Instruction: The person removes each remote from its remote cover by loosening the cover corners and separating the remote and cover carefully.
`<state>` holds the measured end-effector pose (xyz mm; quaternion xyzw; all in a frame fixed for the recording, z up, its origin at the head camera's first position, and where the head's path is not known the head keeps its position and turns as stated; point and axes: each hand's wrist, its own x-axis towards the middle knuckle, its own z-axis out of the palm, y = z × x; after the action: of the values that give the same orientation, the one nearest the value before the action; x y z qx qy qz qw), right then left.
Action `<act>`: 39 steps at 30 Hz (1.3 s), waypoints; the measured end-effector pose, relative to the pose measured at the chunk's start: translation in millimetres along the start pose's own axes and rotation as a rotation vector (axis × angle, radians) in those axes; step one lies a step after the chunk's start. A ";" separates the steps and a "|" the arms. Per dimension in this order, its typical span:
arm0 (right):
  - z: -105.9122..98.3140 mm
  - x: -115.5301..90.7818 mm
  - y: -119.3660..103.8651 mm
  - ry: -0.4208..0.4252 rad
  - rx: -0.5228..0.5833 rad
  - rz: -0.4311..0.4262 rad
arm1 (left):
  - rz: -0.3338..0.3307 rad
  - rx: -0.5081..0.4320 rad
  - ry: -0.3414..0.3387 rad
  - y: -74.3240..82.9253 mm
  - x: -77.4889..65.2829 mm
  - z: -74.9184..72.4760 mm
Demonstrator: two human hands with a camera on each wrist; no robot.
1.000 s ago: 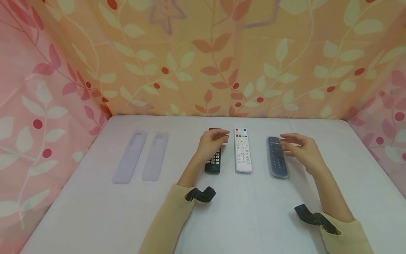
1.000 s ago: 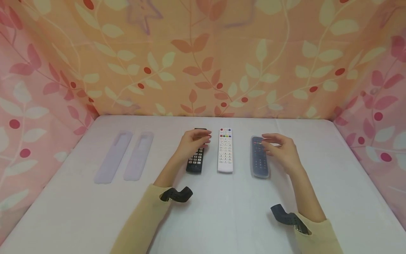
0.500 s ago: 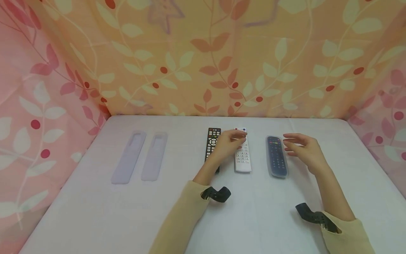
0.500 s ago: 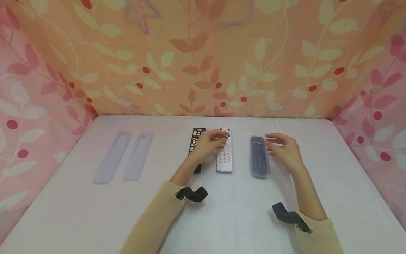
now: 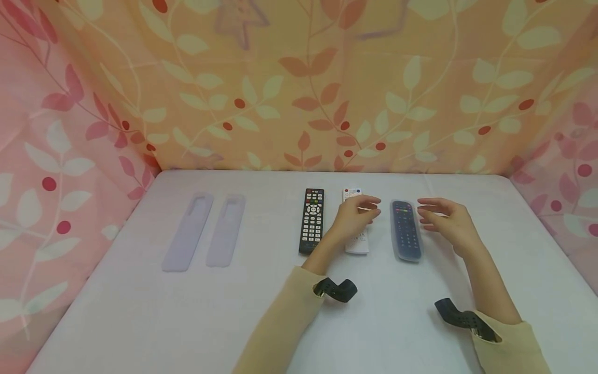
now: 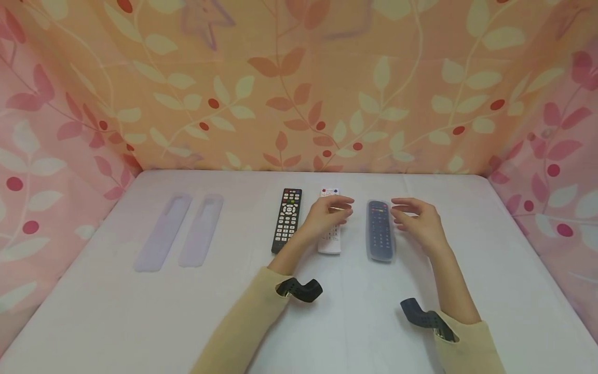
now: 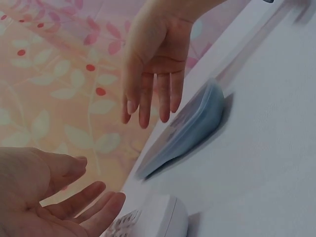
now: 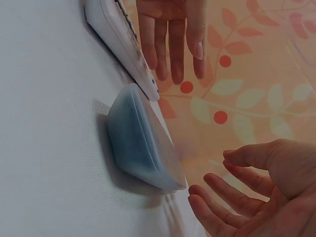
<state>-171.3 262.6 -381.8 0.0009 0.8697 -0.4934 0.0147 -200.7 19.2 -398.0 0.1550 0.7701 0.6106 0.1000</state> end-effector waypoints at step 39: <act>3.0 4.8 19.2 -0.097 0.001 0.004 | -0.146 0.094 0.019 -1.4 8.7 52.5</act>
<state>-175.7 269.8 -400.0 -0.0215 0.8677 -0.4933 0.0577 -190.9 69.8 -411.3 0.0969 0.8083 0.5661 0.1295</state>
